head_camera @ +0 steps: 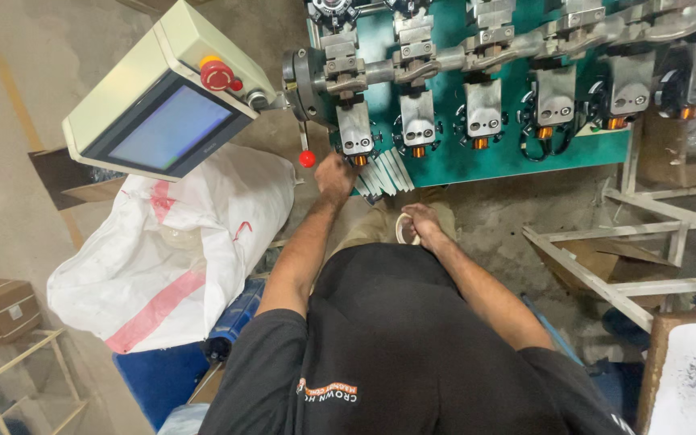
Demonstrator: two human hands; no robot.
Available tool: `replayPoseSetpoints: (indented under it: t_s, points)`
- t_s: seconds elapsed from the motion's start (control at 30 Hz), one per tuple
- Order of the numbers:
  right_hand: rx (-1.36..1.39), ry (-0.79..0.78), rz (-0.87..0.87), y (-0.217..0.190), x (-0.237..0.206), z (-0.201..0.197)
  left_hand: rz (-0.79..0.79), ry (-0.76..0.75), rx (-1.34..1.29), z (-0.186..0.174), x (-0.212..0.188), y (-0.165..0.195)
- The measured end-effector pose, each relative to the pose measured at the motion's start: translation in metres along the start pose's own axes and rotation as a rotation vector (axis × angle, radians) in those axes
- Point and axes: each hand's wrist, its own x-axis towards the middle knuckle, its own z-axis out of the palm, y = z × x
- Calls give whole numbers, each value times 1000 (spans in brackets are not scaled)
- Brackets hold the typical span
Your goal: The person works at a multi-spindle coil winding machine, fitting small motor rotor components into the machine stations and using scissors to trim or adjust parts. They then carry wound coil assemblies to a blue crate, wrap them in plastic, and place them inside.
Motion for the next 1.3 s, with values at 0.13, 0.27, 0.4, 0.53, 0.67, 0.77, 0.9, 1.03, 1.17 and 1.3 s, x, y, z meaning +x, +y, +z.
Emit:
replayPoseSetpoints:
  t_s: [0.13, 0.27, 0.4, 0.53, 0.67, 0.77, 0.9, 1.03, 1.17, 1.3]
  points:
    - [-90, 31, -156, -6, -13, -31, 193, -89, 76, 13, -30, 6]
    - [-380, 80, -641, -33, -39, -45, 302, -236, 19, 27, -57, 4]
    - [-950, 248, -1206, -76, -60, -47, 36, -321, -139, 25, -77, -15]
    - [-1577, 486, -1099, -143, -43, -72, -172, -138, -128, 4, -92, -56]
    - [-1879, 726, -889, -202, -26, -141, -529, -364, -78, -18, -116, -105]
    - [-1545, 694, -622, -222, -25, -175, -584, -6, -147, -25, -141, -127]
    - [-1308, 351, -254, -208, -26, -175, -747, -162, -431, -21, -149, -119]
    - [-570, 165, -137, -157, -32, -169, -662, -239, -710, -1, -119, -70]
    - [-607, -119, -163, -115, -67, -204, -236, -496, -882, 20, -72, 2]
    - [-1019, -323, -406, -142, -156, -266, 168, -791, -669, 22, -35, 100]
